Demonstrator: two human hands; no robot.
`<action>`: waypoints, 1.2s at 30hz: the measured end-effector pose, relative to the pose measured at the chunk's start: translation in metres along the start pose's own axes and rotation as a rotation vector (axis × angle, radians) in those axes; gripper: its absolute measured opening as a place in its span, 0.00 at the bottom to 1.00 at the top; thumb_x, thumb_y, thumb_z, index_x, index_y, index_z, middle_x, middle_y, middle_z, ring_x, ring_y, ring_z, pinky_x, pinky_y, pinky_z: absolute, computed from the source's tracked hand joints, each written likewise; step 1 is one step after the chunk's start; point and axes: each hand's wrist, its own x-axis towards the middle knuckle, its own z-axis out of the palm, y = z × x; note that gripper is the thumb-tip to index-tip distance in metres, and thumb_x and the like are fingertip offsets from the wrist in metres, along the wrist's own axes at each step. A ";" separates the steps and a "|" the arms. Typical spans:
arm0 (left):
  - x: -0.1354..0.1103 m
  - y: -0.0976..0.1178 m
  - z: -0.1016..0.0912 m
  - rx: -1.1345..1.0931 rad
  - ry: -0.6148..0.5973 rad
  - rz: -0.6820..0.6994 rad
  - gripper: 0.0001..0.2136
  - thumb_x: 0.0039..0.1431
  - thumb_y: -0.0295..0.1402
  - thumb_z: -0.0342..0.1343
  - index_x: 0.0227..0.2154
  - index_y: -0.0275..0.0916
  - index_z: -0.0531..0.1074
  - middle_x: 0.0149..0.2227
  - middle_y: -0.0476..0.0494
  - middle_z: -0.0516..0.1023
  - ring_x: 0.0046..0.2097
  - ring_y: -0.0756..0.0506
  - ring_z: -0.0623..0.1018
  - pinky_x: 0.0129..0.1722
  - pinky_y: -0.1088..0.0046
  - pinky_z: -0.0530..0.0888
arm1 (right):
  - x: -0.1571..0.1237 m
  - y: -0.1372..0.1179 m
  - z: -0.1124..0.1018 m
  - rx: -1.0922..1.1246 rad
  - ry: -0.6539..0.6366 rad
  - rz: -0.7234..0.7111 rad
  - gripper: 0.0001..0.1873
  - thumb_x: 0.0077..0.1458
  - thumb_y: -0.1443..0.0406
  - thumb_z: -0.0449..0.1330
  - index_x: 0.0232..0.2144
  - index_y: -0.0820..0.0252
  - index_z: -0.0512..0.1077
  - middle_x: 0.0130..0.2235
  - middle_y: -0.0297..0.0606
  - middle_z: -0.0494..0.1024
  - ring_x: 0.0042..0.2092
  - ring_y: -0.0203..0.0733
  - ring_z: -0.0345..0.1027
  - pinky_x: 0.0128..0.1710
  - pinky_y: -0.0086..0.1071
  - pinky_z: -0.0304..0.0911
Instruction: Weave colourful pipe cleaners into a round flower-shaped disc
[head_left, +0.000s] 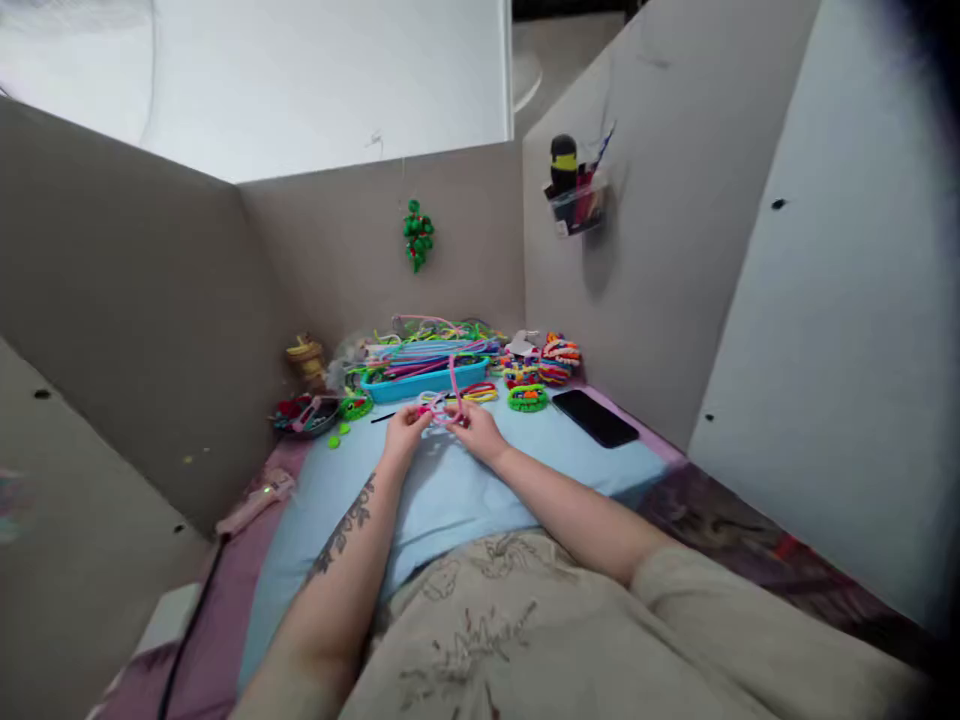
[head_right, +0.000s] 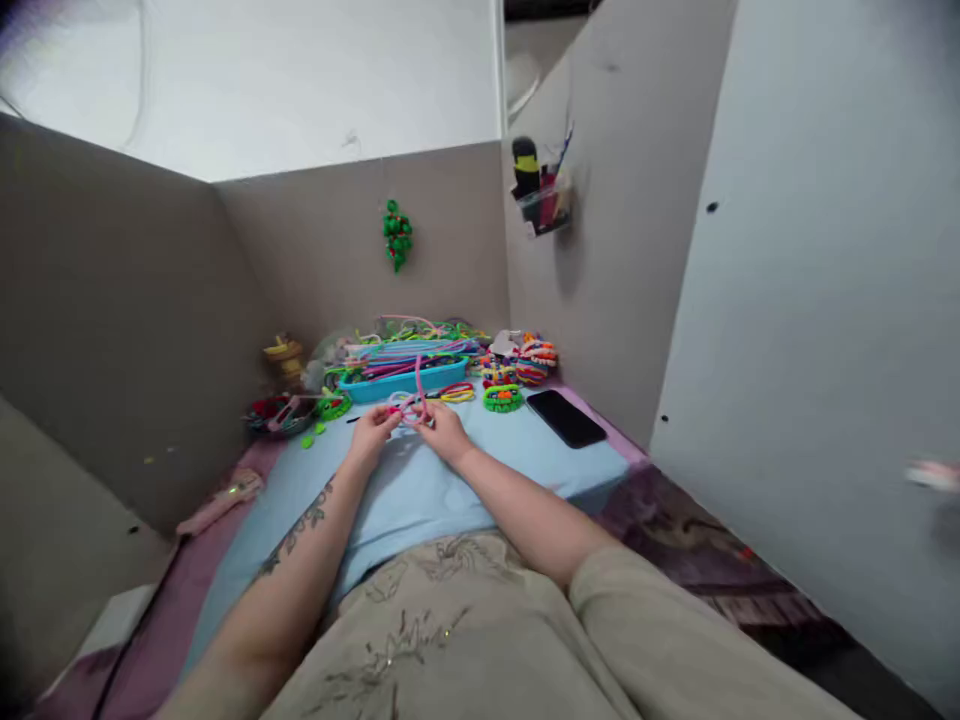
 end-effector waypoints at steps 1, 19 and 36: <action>-0.002 0.001 0.002 0.002 -0.024 -0.003 0.19 0.40 0.43 0.65 0.31 0.35 0.72 0.25 0.49 0.75 0.25 0.52 0.70 0.23 0.79 0.61 | -0.001 0.000 0.001 0.000 -0.002 -0.002 0.12 0.47 0.69 0.62 0.37 0.59 0.74 0.37 0.38 0.75 0.41 0.42 0.67 0.43 0.35 0.63; -0.002 -0.009 0.008 0.016 -0.260 0.099 0.14 0.41 0.35 0.65 0.30 0.34 0.71 0.28 0.48 0.75 0.29 0.50 0.74 0.32 0.75 0.69 | 0.000 0.002 -0.001 0.077 0.049 0.183 0.08 0.46 0.62 0.61 0.20 0.60 0.70 0.30 0.33 0.63 0.35 0.38 0.62 0.39 0.34 0.61; -0.007 -0.004 0.013 0.073 -0.101 0.130 0.14 0.44 0.35 0.62 0.34 0.37 0.68 0.23 0.52 0.71 0.26 0.51 0.71 0.27 0.77 0.66 | 0.001 0.003 -0.001 0.120 0.124 0.243 0.03 0.42 0.66 0.59 0.21 0.58 0.68 0.31 0.34 0.65 0.34 0.38 0.61 0.38 0.32 0.62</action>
